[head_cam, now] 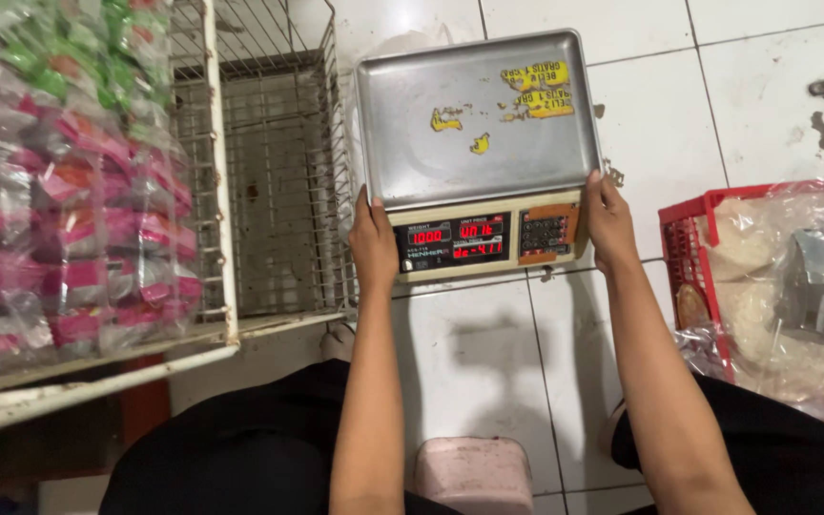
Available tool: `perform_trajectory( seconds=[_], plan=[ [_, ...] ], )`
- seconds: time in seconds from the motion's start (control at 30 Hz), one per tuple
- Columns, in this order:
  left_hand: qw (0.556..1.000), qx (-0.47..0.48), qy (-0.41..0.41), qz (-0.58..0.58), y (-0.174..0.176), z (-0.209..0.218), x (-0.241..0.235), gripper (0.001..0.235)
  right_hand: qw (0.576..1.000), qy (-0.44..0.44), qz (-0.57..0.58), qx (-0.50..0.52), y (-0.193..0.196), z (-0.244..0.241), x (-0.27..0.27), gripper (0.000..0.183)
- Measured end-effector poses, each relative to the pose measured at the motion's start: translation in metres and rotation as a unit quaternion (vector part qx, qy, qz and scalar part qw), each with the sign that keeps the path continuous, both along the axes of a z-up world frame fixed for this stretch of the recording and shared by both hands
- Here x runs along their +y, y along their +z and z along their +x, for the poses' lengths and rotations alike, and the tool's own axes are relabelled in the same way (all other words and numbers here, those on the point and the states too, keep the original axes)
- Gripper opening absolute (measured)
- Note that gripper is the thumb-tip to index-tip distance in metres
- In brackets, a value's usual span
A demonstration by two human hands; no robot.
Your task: The person uses a scoop to add grain to a plastic bag on a digital scale, adjusts the amount by hand, and then seals the bag by twisting and tying the top.
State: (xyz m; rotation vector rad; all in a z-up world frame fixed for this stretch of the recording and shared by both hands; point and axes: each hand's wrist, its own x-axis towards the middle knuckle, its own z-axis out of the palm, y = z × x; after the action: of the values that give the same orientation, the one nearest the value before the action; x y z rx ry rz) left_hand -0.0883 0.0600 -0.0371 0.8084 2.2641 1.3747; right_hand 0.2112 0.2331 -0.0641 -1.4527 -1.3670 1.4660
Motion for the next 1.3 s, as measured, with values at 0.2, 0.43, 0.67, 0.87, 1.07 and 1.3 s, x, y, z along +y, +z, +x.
perform_trajectory(
  seconds=[0.2, 0.43, 0.67, 0.87, 1.07, 1.3],
  plan=[
    [1.0, -0.024, -0.001, 0.0, -0.002, 0.003, -0.003, 0.056, 0.998, -0.017, 0.05, -0.024, 0.005, 0.003, -0.026, 0.052],
    [0.997, 0.056, -0.045, 0.017, -0.014, 0.041, -0.025, 0.075, 0.908, -0.031, 0.339, -0.242, -0.006, 0.001, -0.095, 0.055],
    [0.986, 0.132, -0.094, -0.029, -0.018, 0.087, -0.056, 0.083, 0.895, 0.074, 0.327, -0.294, -0.01, -0.001, -0.121, 0.075],
    [0.948, 0.255, -0.161, -0.099, -0.037, 0.099, -0.06, 0.088, 0.881, 0.078, 0.344, -0.315, -0.011, -0.004, -0.124, 0.078],
    [0.922, 0.313, -0.179, -0.139, -0.033, 0.101, -0.054, 0.088, 0.882, 0.091, 0.327, -0.327, -0.008, -0.007, -0.122, 0.08],
    [0.93, 0.283, -0.163, -0.166, -0.026, 0.096, -0.047, 0.088, 0.885, 0.095, 0.322, -0.322, -0.008, -0.011, -0.122, 0.084]
  ],
)
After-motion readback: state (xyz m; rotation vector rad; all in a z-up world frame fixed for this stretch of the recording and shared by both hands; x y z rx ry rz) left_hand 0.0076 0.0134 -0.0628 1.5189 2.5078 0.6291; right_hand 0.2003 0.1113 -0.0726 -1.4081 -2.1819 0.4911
